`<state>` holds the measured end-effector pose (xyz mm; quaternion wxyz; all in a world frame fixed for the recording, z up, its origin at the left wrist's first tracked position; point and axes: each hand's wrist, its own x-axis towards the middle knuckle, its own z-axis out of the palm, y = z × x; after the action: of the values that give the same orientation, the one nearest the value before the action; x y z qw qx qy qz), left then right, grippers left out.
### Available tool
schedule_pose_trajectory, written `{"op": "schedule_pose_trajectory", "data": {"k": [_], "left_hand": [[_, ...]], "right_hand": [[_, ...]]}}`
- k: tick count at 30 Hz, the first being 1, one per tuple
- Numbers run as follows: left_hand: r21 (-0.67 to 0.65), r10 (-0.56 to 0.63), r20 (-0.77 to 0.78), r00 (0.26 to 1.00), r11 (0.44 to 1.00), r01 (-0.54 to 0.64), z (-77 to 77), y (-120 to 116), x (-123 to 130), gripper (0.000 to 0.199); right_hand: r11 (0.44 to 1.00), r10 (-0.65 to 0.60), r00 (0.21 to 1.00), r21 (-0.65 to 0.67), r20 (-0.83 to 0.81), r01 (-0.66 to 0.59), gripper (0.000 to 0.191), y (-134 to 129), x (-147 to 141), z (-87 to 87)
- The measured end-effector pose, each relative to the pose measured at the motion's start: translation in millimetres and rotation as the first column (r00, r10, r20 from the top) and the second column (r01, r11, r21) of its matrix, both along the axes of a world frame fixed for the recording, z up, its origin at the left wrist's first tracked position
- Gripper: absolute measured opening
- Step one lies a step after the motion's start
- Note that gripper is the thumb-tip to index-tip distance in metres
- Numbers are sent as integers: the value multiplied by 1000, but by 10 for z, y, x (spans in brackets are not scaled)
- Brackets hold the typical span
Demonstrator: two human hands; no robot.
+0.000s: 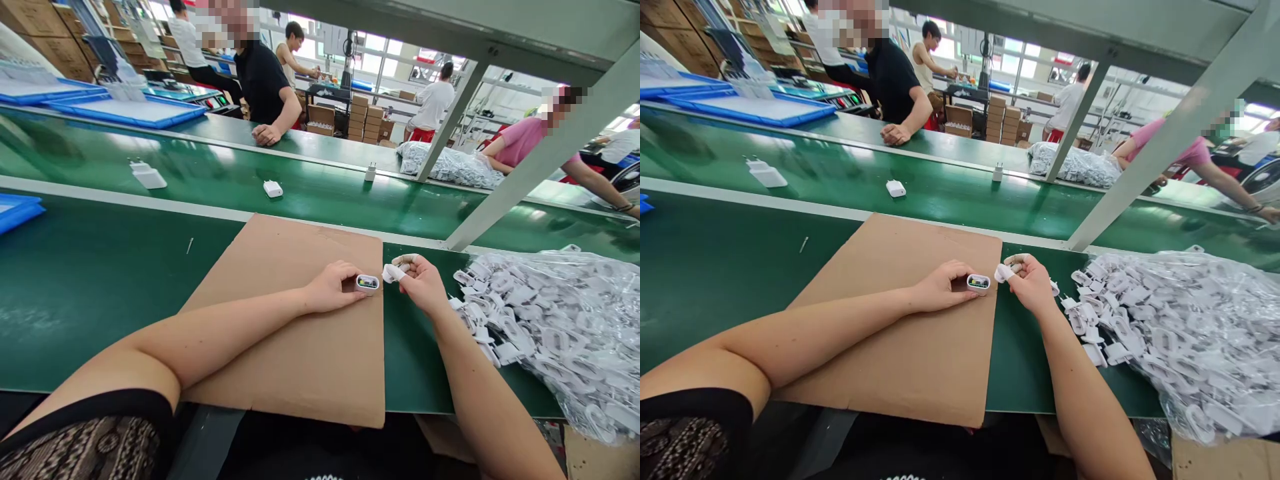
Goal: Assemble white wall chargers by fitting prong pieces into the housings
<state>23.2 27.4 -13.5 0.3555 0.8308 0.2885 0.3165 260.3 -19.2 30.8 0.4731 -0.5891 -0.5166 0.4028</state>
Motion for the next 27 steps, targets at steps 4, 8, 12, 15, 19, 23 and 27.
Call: {"op": "schedule_pose_trajectory", "data": {"k": [4, 8, 12, 15, 19, 23, 27], "left_hand": [[0, -11, -25, 1000, 1000, 11, 22, 1, -6, 30], [2, -19, -22, 1000, 1000, 19, 38, -2, -6, 29], [8, -10, -30, 1000, 1000, 10, 28, -3, -7, 30], [-4, -6, -22, 1000, 1000, 6, 22, -6, -6, 32], [-22, 6, -8, 1000, 1000, -6, 34, -14, 8, 33], [-30, 4, 11, 1000, 1000, -4, 39, -17, 21, 34], [-22, 7, 25, 1000, 1000, -7, 16, -4, 24, 31]], "right_hand": [[996, 82, 992, -54, 100, -77, 44, 20, 68, -95], [997, 77, 933, -8, 351, -80, 42, 33, 97, -178], [982, 11, 825, 148, 565, -115, 47, 56, 108, -189], [968, 53, 776, 159, 629, -195, 22, 73, 80, -171], [938, -105, 862, 337, 496, -80, 18, 3, -52, -92], [879, -47, 818, 413, 574, -239, 17, -157, -238, -12], [843, -30, 640, 363, 768, -396, 27, -245, -356, 10]]}}
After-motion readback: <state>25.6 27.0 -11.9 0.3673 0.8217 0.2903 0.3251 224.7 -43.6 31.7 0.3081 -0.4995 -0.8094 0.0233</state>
